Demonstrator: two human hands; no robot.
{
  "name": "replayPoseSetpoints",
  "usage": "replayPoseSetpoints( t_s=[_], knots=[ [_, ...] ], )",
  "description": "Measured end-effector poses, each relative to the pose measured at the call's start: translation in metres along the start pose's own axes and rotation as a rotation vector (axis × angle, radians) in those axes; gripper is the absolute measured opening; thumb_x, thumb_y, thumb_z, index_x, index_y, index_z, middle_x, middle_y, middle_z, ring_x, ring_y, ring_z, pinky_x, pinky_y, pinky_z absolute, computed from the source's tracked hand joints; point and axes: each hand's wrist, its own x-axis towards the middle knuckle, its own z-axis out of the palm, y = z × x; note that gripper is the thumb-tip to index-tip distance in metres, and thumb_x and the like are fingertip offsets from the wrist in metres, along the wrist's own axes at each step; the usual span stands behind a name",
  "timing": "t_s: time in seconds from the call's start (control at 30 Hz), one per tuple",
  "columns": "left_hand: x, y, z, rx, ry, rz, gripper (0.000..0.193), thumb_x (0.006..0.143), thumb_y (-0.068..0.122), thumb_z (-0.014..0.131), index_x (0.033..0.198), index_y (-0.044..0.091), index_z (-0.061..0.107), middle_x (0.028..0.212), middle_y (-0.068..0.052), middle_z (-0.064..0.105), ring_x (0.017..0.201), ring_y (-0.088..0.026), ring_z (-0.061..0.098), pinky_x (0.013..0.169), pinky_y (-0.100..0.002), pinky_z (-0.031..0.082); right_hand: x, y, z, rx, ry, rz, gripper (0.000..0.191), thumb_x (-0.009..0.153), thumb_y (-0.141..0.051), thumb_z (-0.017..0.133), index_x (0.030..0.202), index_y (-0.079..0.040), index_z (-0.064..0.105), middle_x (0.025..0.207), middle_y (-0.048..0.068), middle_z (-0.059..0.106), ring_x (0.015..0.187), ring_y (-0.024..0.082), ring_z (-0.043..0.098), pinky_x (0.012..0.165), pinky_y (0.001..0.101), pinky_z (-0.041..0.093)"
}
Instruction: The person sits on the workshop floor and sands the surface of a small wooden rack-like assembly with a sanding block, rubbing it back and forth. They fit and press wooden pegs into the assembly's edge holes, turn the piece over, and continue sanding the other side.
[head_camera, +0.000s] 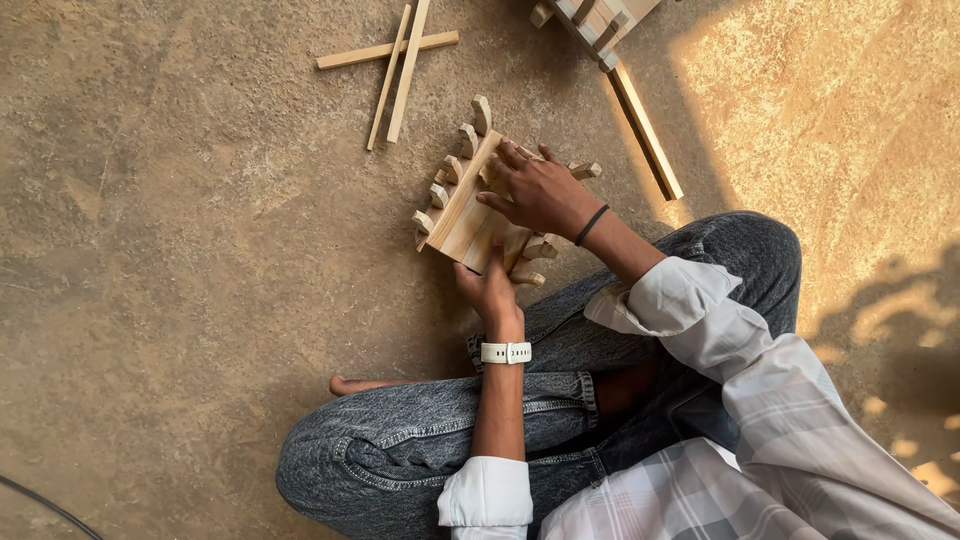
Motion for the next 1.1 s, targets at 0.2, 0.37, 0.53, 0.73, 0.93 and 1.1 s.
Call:
replayPoseSetpoints(
  t_s=[0.2, 0.37, 0.53, 0.73, 0.93, 1.1],
  knots=[
    [-0.001, 0.009, 0.002, 0.008, -0.024, -0.121, 0.069, 0.090, 0.019, 0.069, 0.149, 0.004, 0.037, 0.143, -0.017, 0.055, 0.123, -0.029, 0.064, 0.097, -0.042, 0.057, -0.004, -0.023, 0.007, -0.031, -0.013, -0.180, 0.083, 0.106, -0.065, 0.019, 0.155, 0.000, 0.035, 0.164, 0.022, 0.028, 0.152, 0.034, 0.029, 0.124, 0.0568, 0.014],
    [-0.004, 0.011, 0.003, 0.030, -0.015, -0.038, 0.065, 0.091, 0.014, 0.070, 0.148, -0.001, 0.041, 0.142, -0.024, 0.059, 0.120, -0.035, 0.066, 0.091, -0.043, 0.060, 0.003, -0.019, 0.007, -0.147, -0.081, 0.050, 0.080, 0.098, -0.063, 0.012, 0.157, -0.013, 0.029, 0.164, 0.012, 0.024, 0.151, 0.029, 0.021, 0.122, 0.0563, 0.006],
    [-0.002, 0.008, 0.002, 0.031, -0.004, -0.041, 0.063, 0.089, 0.012, 0.072, 0.144, 0.000, 0.043, 0.140, -0.022, 0.058, 0.122, -0.031, 0.066, 0.096, -0.038, 0.061, 0.009, -0.008, 0.016, -0.195, 0.103, 0.030, 0.082, 0.105, -0.060, 0.019, 0.155, 0.002, 0.034, 0.162, 0.022, 0.030, 0.152, 0.033, 0.026, 0.125, 0.0516, 0.013],
    [0.002, -0.002, 0.000, -0.005, -0.015, -0.008, 0.063, 0.089, 0.011, 0.072, 0.144, -0.003, 0.043, 0.141, -0.024, 0.058, 0.122, -0.034, 0.066, 0.098, -0.041, 0.062, 0.012, -0.004, 0.024, -0.070, 0.123, 0.014, 0.080, 0.108, -0.056, 0.021, 0.152, 0.010, 0.035, 0.159, 0.031, 0.034, 0.149, 0.040, 0.035, 0.125, 0.0493, 0.021],
    [0.007, -0.006, -0.004, 0.054, -0.011, -0.039, 0.069, 0.090, 0.018, 0.073, 0.148, -0.001, 0.041, 0.143, -0.021, 0.056, 0.125, -0.032, 0.063, 0.099, -0.041, 0.061, 0.009, -0.014, 0.033, -0.101, 0.087, -0.056, 0.087, 0.106, -0.061, 0.019, 0.152, 0.011, 0.033, 0.156, 0.034, 0.035, 0.143, 0.043, 0.041, 0.122, 0.0480, 0.024],
    [0.007, -0.011, -0.005, 0.108, -0.002, -0.085, 0.066, 0.089, 0.018, 0.071, 0.145, 0.001, 0.042, 0.141, -0.021, 0.056, 0.122, -0.031, 0.064, 0.095, -0.041, 0.058, 0.014, -0.018, 0.024, -0.120, 0.010, -0.019, 0.090, 0.105, -0.063, 0.013, 0.150, 0.012, 0.036, 0.156, 0.032, 0.036, 0.147, 0.041, 0.038, 0.126, 0.0492, 0.020]
  ],
)
